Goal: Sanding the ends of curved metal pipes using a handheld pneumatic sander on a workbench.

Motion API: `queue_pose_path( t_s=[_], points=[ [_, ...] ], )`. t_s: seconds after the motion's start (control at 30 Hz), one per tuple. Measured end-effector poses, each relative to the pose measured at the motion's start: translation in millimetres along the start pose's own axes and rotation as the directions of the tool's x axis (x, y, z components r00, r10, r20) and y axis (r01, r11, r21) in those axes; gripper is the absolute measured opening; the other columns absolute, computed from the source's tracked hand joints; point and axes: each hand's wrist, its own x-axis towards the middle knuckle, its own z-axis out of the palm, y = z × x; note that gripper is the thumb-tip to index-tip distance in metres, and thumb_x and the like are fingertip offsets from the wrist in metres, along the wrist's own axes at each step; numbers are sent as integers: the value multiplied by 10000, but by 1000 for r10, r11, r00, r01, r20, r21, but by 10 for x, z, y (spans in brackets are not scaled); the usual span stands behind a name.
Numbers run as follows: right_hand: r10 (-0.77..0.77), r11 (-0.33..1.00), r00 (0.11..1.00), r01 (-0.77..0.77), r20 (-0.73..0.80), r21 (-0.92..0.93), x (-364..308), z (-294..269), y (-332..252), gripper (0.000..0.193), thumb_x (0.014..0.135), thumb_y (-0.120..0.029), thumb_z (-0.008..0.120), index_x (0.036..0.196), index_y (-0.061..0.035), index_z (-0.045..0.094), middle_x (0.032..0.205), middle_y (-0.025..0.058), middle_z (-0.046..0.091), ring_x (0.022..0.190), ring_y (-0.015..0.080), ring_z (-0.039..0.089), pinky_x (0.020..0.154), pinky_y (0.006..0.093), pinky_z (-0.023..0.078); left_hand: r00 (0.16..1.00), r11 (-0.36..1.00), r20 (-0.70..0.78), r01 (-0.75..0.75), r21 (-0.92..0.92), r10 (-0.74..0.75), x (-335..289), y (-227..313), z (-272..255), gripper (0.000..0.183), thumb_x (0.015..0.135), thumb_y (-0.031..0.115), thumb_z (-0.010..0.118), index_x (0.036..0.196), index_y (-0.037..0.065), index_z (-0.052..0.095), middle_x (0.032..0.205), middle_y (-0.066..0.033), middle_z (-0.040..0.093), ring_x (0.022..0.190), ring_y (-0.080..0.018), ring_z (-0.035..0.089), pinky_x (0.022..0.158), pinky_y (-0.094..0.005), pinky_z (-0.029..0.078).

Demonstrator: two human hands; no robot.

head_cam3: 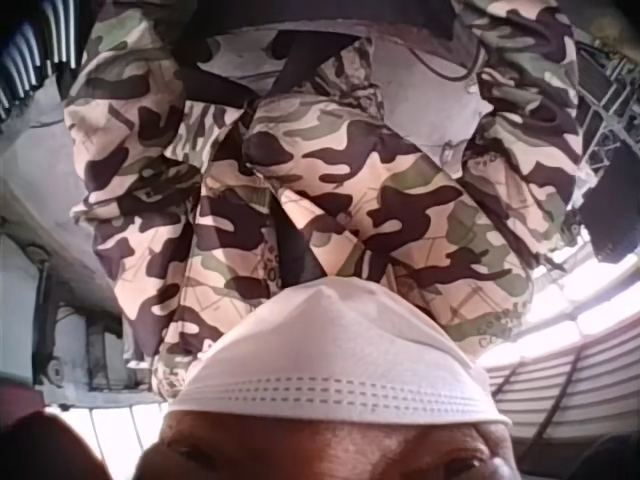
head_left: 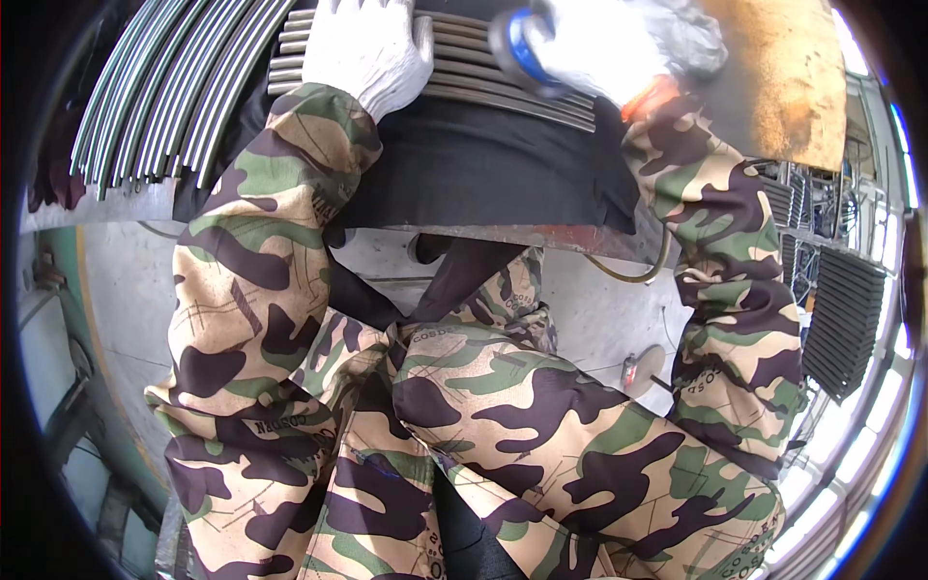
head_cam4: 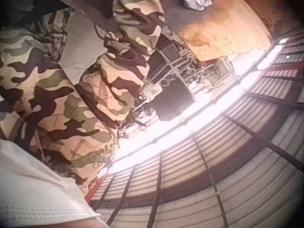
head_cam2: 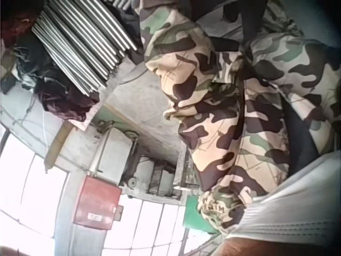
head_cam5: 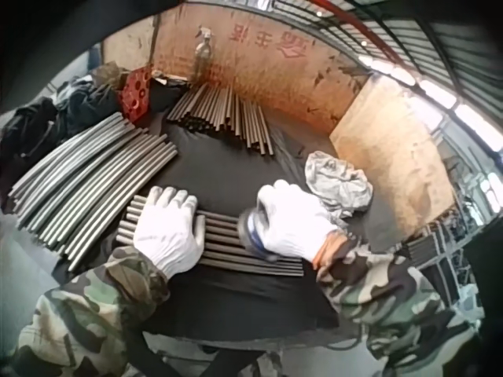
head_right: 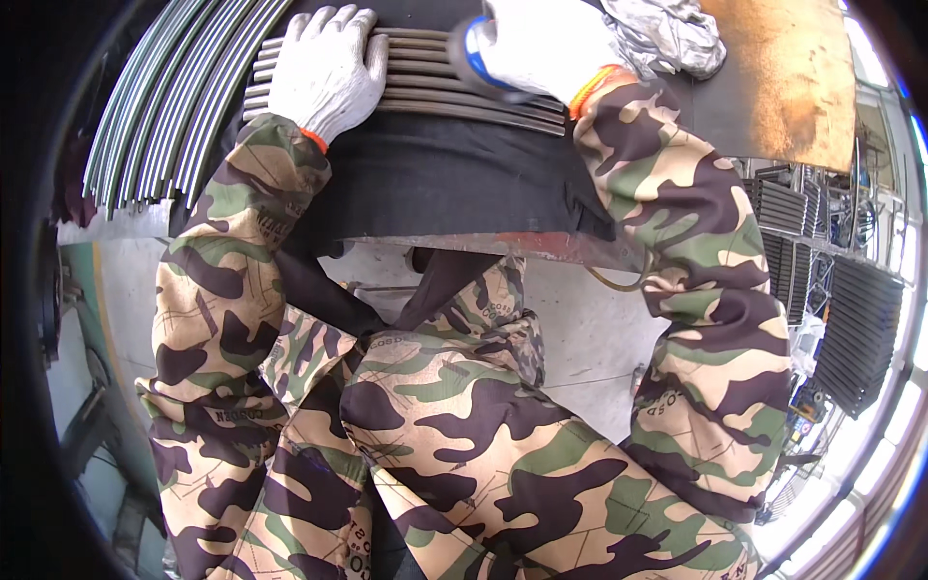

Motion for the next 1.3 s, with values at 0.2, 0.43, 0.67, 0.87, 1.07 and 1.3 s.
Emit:
queue_pose_path(
  t_s=[0.2,0.43,0.67,0.87,1.07,1.3],
  points=[
    [-117,993,993,117,-9,11,-363,-93,123,219,903,-266,654,928,-50,634,876,204,607,794,402,643,681,500,541,998,999,35,-52,18,51,92,-22,27,325,987,265,596,1154,13,716,1203,-143,723,1158,-312,653,1047,-458,447],
    [-186,982,982,187,-43,20,-497,-178,230,202,886,-238,663,900,-42,620,846,195,603,759,391,632,666,489,522,997,999,80,-14,-38,17,115,-115,86,353,1000,266,588,1209,5,701,1256,-180,711,1199,-347,639,1089,-471,420],
    [-190,982,977,190,-101,-6,-417,-195,266,198,884,-236,657,913,-46,612,853,185,596,758,385,626,665,480,524,997,997,-45,-71,-23,70,119,-214,67,309,970,258,601,1120,13,716,1158,-157,725,1087,-323,659,1006,-463,449],
    [-113,993,986,108,-126,-47,-240,5,387,197,882,-233,657,946,-51,619,889,204,621,791,394,644,705,477,542,996,995,-41,-82,-60,79,141,-220,45,292,961,230,610,1083,-16,708,1105,-186,717,1048,-346,653,974,-476,448],
    [-43,999,998,42,51,21,-375,26,73,225,940,-255,605,1054,-65,647,1017,167,635,932,352,660,764,489,569,984,970,-108,-157,-186,138,104,-131,56,231,914,176,631,1018,-23,686,1022,-189,707,973,-351,653,956,-481,452],
    [-2,1000,1000,2,26,3,-222,166,149,254,948,-261,607,1109,-66,634,1032,174,633,949,371,656,813,479,561,933,949,224,-237,-208,282,-18,-591,-335,519,965,242,617,1404,-32,578,1436,-240,589,1336,-427,525,1172,-523,350]
  ],
)
